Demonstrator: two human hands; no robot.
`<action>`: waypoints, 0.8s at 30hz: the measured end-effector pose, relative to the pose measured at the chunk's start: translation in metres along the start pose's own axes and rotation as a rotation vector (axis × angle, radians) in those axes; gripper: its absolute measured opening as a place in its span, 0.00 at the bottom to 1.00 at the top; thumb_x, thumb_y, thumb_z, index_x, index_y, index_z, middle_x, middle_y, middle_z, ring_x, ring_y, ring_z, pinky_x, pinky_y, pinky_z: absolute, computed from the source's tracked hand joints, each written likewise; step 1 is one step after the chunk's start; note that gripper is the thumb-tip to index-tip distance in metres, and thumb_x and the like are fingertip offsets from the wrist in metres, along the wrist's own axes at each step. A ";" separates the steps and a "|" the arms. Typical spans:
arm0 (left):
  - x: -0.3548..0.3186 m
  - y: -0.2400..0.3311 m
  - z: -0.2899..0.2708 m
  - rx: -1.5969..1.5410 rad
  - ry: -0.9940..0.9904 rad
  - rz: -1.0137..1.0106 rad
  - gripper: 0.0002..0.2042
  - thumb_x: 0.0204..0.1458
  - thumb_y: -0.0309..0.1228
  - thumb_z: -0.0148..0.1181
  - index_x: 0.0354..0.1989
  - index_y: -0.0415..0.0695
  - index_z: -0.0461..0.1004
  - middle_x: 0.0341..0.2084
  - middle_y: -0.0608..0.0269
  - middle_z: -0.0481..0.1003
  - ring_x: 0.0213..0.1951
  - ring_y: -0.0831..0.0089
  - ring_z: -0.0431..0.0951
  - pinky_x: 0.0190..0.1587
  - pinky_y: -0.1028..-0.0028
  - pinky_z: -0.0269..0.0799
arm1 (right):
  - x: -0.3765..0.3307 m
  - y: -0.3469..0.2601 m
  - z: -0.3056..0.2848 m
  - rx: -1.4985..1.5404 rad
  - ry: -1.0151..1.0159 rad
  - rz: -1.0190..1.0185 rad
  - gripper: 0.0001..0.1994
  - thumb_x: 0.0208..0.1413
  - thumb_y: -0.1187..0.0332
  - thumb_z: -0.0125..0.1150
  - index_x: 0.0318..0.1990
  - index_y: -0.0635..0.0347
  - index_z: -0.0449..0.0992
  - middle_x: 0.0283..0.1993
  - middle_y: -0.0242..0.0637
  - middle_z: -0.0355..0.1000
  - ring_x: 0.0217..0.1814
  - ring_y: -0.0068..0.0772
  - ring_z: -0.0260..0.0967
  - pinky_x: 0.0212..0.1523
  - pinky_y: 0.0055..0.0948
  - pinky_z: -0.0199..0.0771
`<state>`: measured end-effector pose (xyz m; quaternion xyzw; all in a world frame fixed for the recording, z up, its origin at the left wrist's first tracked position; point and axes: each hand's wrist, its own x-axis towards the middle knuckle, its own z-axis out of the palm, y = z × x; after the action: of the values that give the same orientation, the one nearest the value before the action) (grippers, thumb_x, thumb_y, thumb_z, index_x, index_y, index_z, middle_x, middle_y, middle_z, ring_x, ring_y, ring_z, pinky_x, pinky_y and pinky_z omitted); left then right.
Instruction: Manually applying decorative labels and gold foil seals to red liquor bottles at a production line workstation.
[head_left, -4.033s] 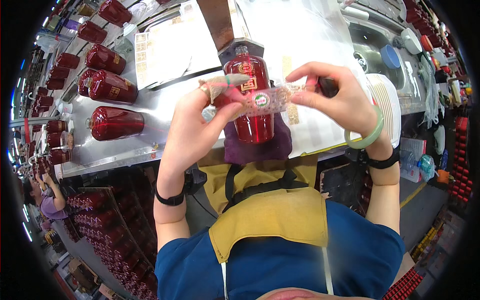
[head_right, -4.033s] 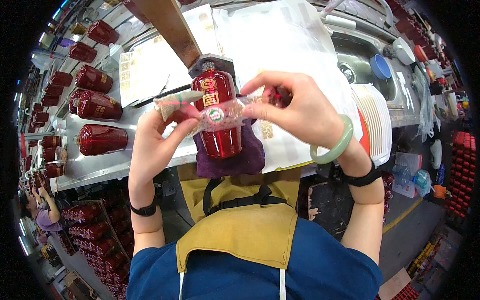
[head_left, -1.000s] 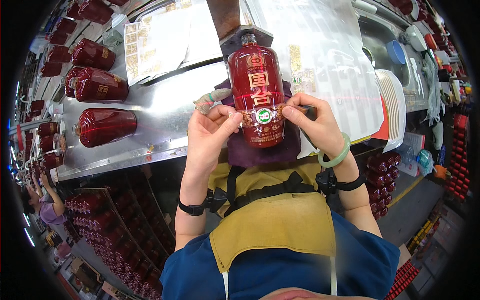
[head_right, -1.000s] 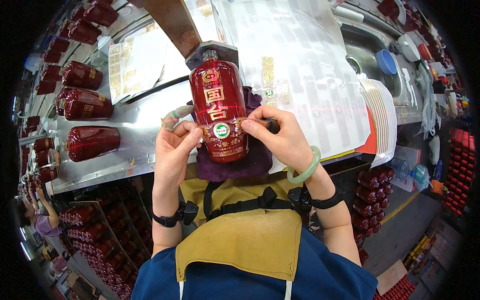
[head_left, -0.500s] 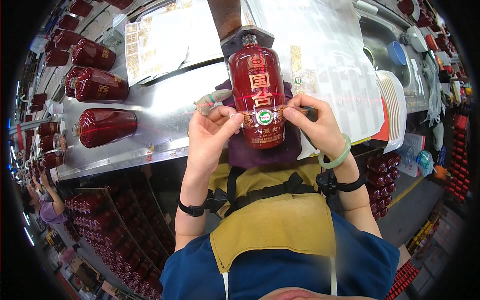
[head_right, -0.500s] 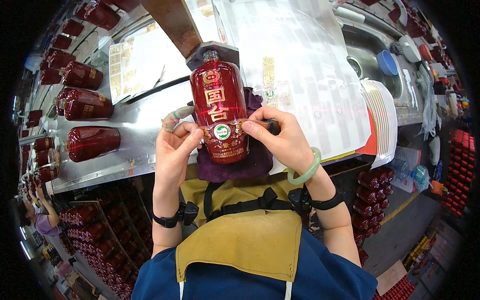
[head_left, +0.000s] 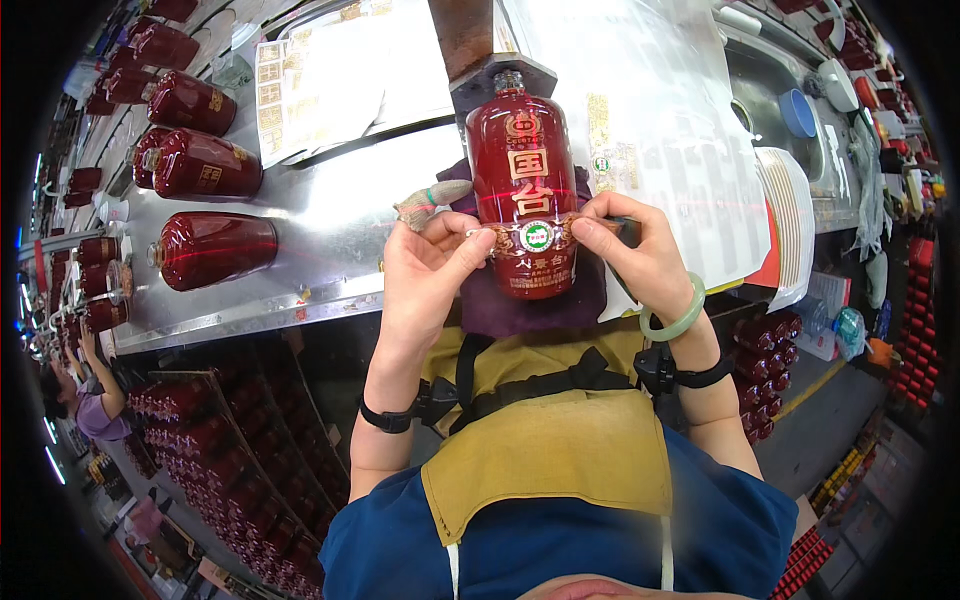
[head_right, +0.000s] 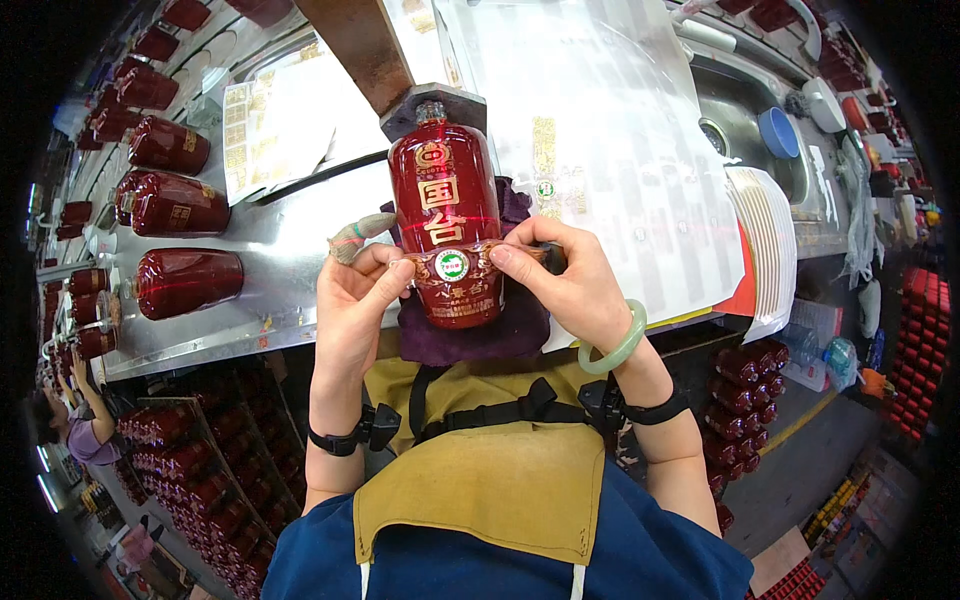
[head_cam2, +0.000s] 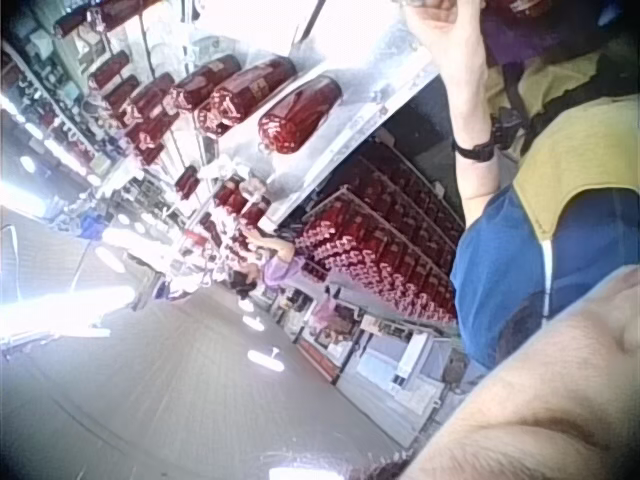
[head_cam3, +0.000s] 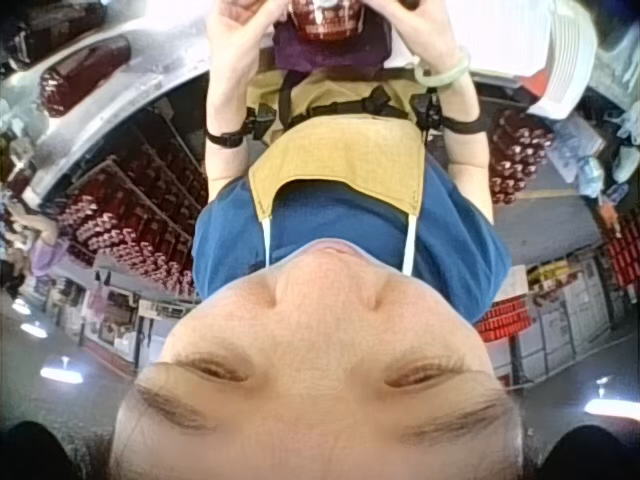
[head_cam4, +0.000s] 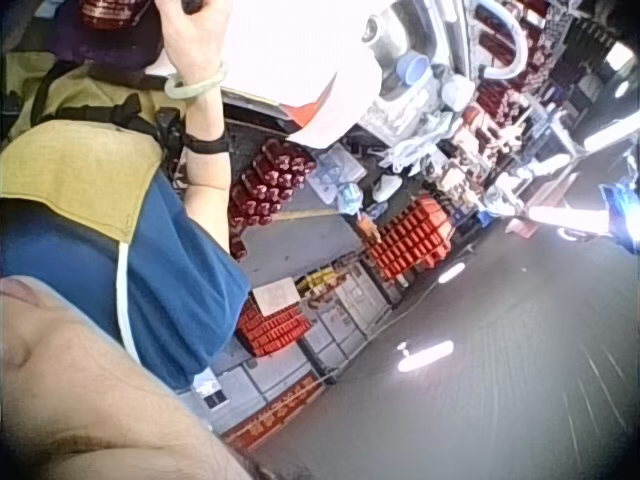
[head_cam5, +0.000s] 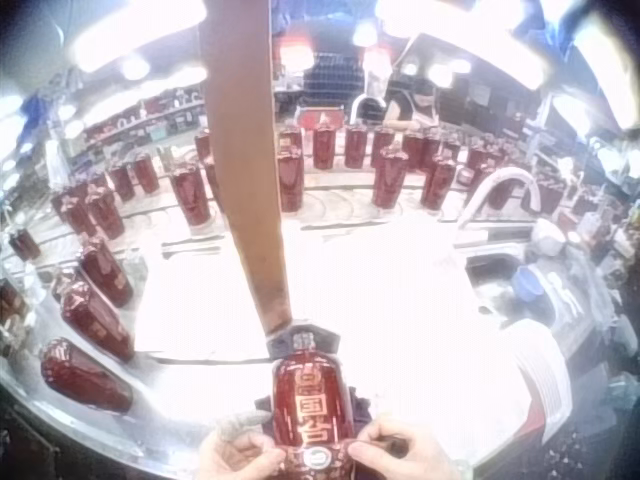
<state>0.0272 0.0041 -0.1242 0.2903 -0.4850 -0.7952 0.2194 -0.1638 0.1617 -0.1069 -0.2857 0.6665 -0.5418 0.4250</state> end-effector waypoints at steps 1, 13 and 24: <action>0.000 0.000 0.000 0.002 -0.004 0.005 0.25 0.60 0.20 0.66 0.66 0.40 0.67 0.37 0.66 0.77 0.40 0.79 0.77 0.42 0.77 0.72 | 0.000 -0.001 0.000 -0.013 0.003 -0.001 0.09 0.64 0.67 0.68 0.38 0.65 0.80 0.31 0.22 0.71 0.34 0.12 0.61 0.36 0.19 0.62; 0.002 0.004 0.003 -0.044 0.016 0.012 0.14 0.57 0.18 0.68 0.48 0.37 0.70 0.41 0.61 0.76 0.46 0.75 0.79 0.52 0.73 0.78 | 0.001 0.000 0.003 0.004 0.019 0.013 0.09 0.64 0.66 0.68 0.36 0.63 0.78 0.30 0.19 0.68 0.33 0.11 0.59 0.34 0.18 0.60; 0.003 -0.008 -0.009 -0.083 0.021 -0.036 0.20 0.59 0.17 0.65 0.59 0.37 0.69 0.44 0.61 0.75 0.48 0.74 0.78 0.54 0.72 0.77 | 0.000 -0.002 0.002 -0.003 0.019 0.045 0.09 0.63 0.67 0.68 0.36 0.63 0.77 0.31 0.20 0.69 0.33 0.10 0.58 0.34 0.17 0.58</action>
<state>0.0301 0.0003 -0.1356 0.2977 -0.4438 -0.8155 0.2220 -0.1619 0.1601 -0.1046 -0.2662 0.6774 -0.5340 0.4302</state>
